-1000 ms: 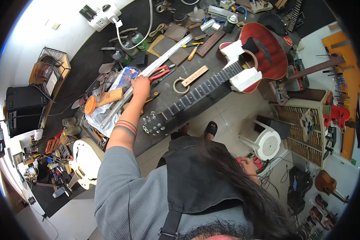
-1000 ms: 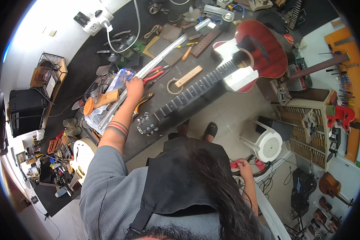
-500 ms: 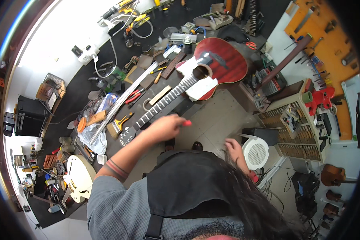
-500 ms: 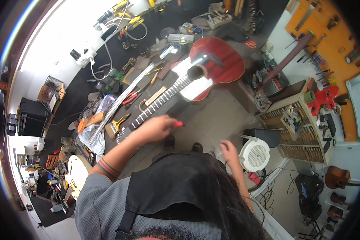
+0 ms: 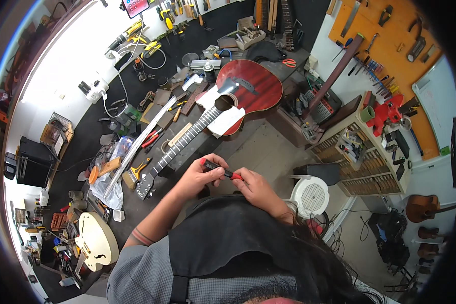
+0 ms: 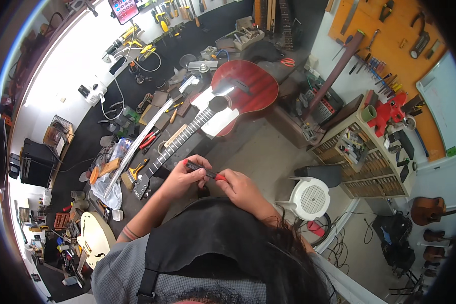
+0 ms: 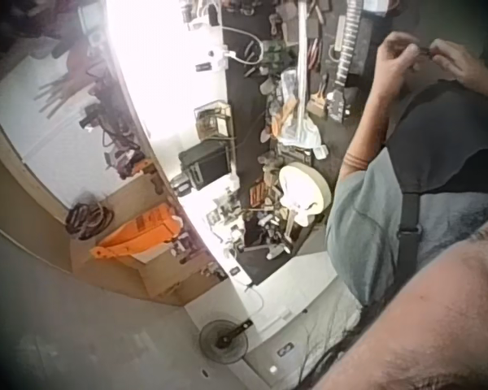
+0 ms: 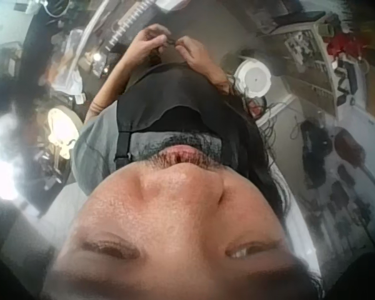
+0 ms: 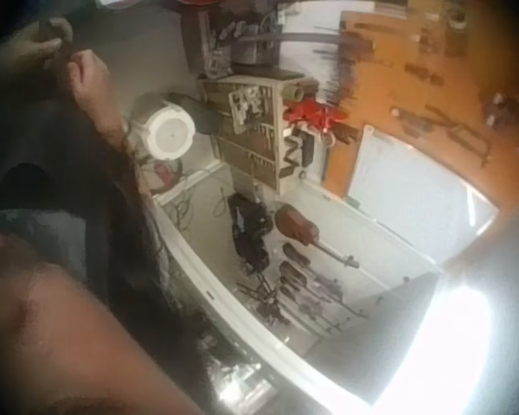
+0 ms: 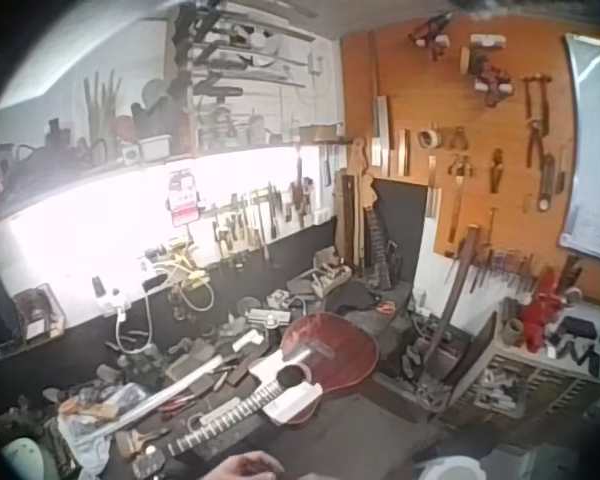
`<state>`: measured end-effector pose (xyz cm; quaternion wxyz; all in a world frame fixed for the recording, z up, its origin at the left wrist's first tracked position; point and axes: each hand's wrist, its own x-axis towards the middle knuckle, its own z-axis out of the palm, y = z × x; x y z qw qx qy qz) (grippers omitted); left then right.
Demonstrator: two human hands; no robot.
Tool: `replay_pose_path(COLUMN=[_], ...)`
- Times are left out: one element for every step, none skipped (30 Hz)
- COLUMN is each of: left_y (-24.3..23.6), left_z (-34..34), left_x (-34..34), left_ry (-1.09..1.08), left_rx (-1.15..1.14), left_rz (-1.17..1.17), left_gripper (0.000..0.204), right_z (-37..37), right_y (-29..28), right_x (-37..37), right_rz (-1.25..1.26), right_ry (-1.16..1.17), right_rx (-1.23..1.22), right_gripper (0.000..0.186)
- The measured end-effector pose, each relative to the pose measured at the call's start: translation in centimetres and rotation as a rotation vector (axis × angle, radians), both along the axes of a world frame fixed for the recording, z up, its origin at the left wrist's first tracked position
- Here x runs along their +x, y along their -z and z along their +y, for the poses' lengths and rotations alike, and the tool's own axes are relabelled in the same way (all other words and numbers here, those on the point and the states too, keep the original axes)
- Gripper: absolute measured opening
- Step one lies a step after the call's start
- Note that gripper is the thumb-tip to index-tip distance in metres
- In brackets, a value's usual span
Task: The person applies a red substance from a marker to the fretboard of a red acoustic guitar. They then use a wooden block to rub the substance into the fretboard, followed by wiping the surface with a white cloth. The person repeats the application and rubbing process on different sections of the fretboard.
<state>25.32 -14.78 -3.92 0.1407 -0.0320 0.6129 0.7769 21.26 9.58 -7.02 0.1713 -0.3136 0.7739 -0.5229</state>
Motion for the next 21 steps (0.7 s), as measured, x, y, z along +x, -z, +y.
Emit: replay_pose_path(left_y=[0.8, 1.3, 1.7, 2.1, 2.1, 1.9, 1.4, 1.1, 1.1, 1.1, 1.0, 0.8, 0.9, 0.9, 0.8, 0.6, 0.3, 0.0, -0.3, -0.5, -0.3], left_z=[0.9, 1.8, 2.7, 3.4, 3.8, 4.1, 4.5, 4.7, 5.0, 5.1, 5.1, 5.0, 4.8, 4.7, 4.7, 4.9, 4.9, 4.9, 5.0, 4.9, 3.7], left_x=[0.4, 0.6, 0.8, 0.7, 0.7, 0.7, 0.9, 1.0, 0.9, 1.1, 1.2, 0.7, 0.4, 0.5, 0.7, 0.2, 0.2, 0.3, 0.3, 0.2, -0.3], left_ry=[-0.064, -0.137, -0.211, -0.281, -0.283, -0.274, -0.265, -0.257, -0.261, -0.266, -0.272, -0.269, -0.270, -0.276, -0.283, -0.285, -0.267, -0.290, -0.307, -0.324, -0.409], left_rx=[0.081, 0.078, 0.074, 0.073, 0.058, 0.028, -0.001, -0.030, -0.016, -0.006, 0.003, 0.023, 0.048, 0.067, 0.114, 0.167, 0.191, 0.200, 0.212, 0.224, 0.288], left_rz=[0.010, 0.002, -0.007, -0.016, 0.008, 0.000, -0.011, -0.023, -0.025, -0.036, -0.047, -0.029, -0.025, -0.027, -0.042, -0.042, -0.042, -0.043, -0.037, -0.031, 0.005], left_gripper=[0.025, 0.024, 0.023, 0.022, 0.021, 0.020, 0.019, 0.019, 0.018, 0.018, 0.018, 0.018, 0.018, 0.018, 0.018, 0.018, 0.019, 0.018, 0.018, 0.018, 0.020], right_z=[-0.3, -0.4, -0.4, -0.3, -0.2, 0.0, 0.2, 0.4, 0.6, 0.6, 0.6, 0.6, 0.4, 0.2, 0.2, 0.4, 0.5, 0.6, 0.9, 1.4, 1.9], right_y=[-0.3, -0.5, -0.5, -0.2, -0.1, -0.2, -0.4, -0.5, -0.5, -0.4, -0.4, -0.6, -0.7, -1.0, -1.6, -2.1, -2.5, -2.7, -2.9, -3.0, -3.0], right_x=[0.1, 0.1, 0.1, 0.0, 0.0, -0.1, 0.0, 0.0, -0.1, 0.3, 0.5, 0.4, 0.6, 1.0, 1.3, 1.3, 1.1, 1.2, 1.2, 1.2, 1.0], right_rz=[0.100, 0.201, 0.239, 0.278, 0.316, 0.349, 0.378, 0.407, 0.410, 0.404, 0.398, 0.360, 0.308, 0.251, 0.083, -0.040, -0.157, -0.274, -0.414, -0.602, -0.790], right_ry=[0.014, 0.032, 0.042, 0.057, 0.071, 0.074, 0.078, 0.081, 0.079, 0.076, 0.073, 0.085, 0.093, 0.098, 0.100, 0.087, 0.069, 0.050, 0.016, -0.049, -0.117], right_rx=[-0.006, -0.008, 0.012, 0.035, 0.057, 0.067, 0.078, 0.089, 0.093, 0.092, 0.092, 0.083, 0.081, 0.073, -0.052, -0.076, -0.107, -0.139, -0.172, -0.277, -0.381], right_gripper=[0.023, 0.022, 0.023, 0.023, 0.024, 0.025, 0.026, 0.027, 0.027, 0.028, 0.028, 0.029, 0.030, 0.031, 0.037, 0.039, 0.041, 0.043, 0.044, 0.044, 0.044])
